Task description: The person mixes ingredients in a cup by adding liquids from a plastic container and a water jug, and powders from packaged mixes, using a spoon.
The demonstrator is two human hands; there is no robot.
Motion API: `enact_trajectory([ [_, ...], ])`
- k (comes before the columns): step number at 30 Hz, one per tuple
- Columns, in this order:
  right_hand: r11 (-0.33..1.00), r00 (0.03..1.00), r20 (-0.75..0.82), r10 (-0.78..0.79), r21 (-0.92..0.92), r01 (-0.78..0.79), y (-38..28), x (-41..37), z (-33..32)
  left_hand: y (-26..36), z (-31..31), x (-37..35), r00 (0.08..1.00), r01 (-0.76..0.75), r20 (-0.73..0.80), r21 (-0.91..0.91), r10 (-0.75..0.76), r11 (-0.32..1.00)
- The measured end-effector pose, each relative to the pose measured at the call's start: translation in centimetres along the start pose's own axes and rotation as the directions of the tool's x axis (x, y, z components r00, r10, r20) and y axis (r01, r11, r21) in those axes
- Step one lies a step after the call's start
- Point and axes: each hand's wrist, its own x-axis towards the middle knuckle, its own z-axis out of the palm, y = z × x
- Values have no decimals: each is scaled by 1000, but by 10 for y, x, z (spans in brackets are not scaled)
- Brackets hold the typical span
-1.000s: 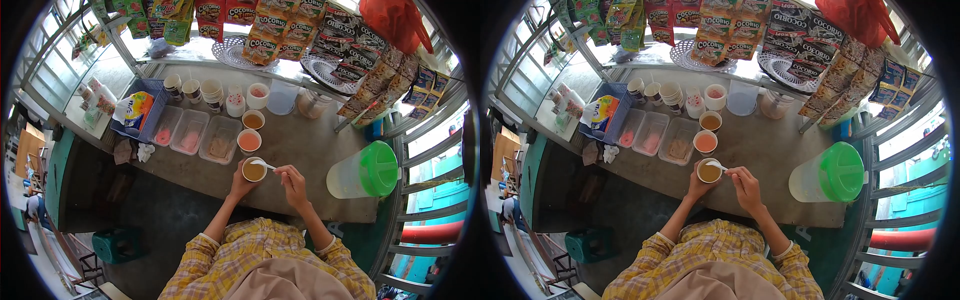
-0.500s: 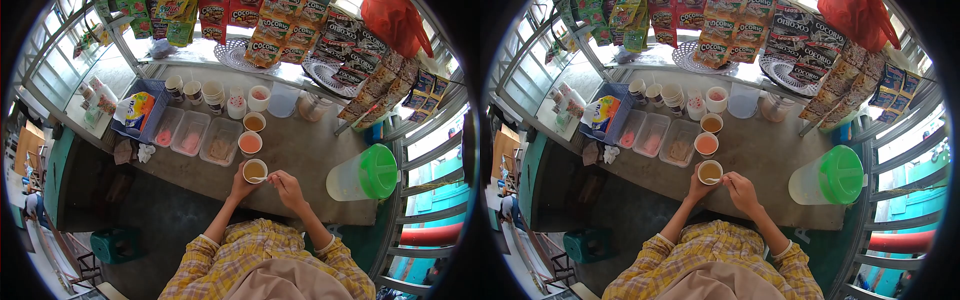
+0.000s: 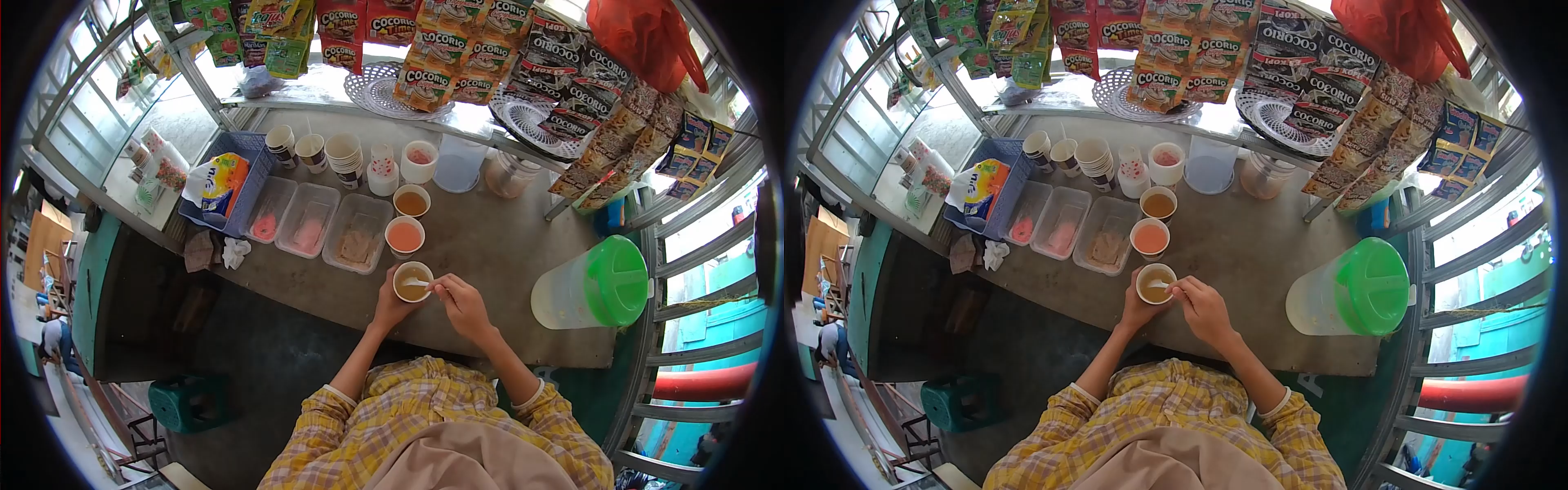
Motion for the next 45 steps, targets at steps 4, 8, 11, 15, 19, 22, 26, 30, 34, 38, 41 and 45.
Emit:
enact_trajectory([
  [4, 997, 996, 41, 74, 7, -74, 3, -3, -1, 4, 0, 0, 1000, 28, -7, 6, -27, 1000],
  [8, 998, 997, 38, 68, 6, -68, 2, -3, -1, -1, 0, 0, 1000, 5, -9, 14, -4, 1000],
  [11, 998, 999, 6, 35, 43, -35, 7, -4, 5, -4, 1, -1, 1000, 9, -19, 14, -9, 1000],
  [15, 996, 999, 0, 49, 73, -49, -1, -4, 3, -1, 2, -2, 999, 12, -48, -8, -13, 1000],
  [19, 987, 997, -70, 30, 159, -18, 2, -6, 5, -1, 1, -3, 991, -1, -132, 2, 1, 1000],
  [22, 982, 994, -110, 11, 188, 10, -1, -6, 2, -2, 0, -3, 976, -20, -217, 6, 21, 1000],
  [26, 974, 994, -95, 47, 225, -24, -3, -6, -2, -12, 3, -4, 946, 18, -321, -72, -40, 997],
  [30, 972, 996, -67, 66, 232, -49, -2, -4, -3, -9, 2, -4, 946, 31, -321, -56, -48, 998],
  [34, 971, 997, -46, 67, 233, -55, -2, -1, -4, -11, 2, -4, 951, 29, -307, -69, -48, 997],
  [38, 973, 998, -58, 23, 232, -9, 3, 4, -2, -13, 2, -4, 953, 59, -292, -72, -78, 996],
  [41, 971, 999, -39, 22, 240, -12, 4, 8, -2, -13, 3, -4, 948, 66, -309, -44, -77, 997],
  [45, 977, 1000, 11, 14, 214, -16, 6, 12, -4, -6, 2, -3, 946, 40, -319, -41, -51, 998],
])
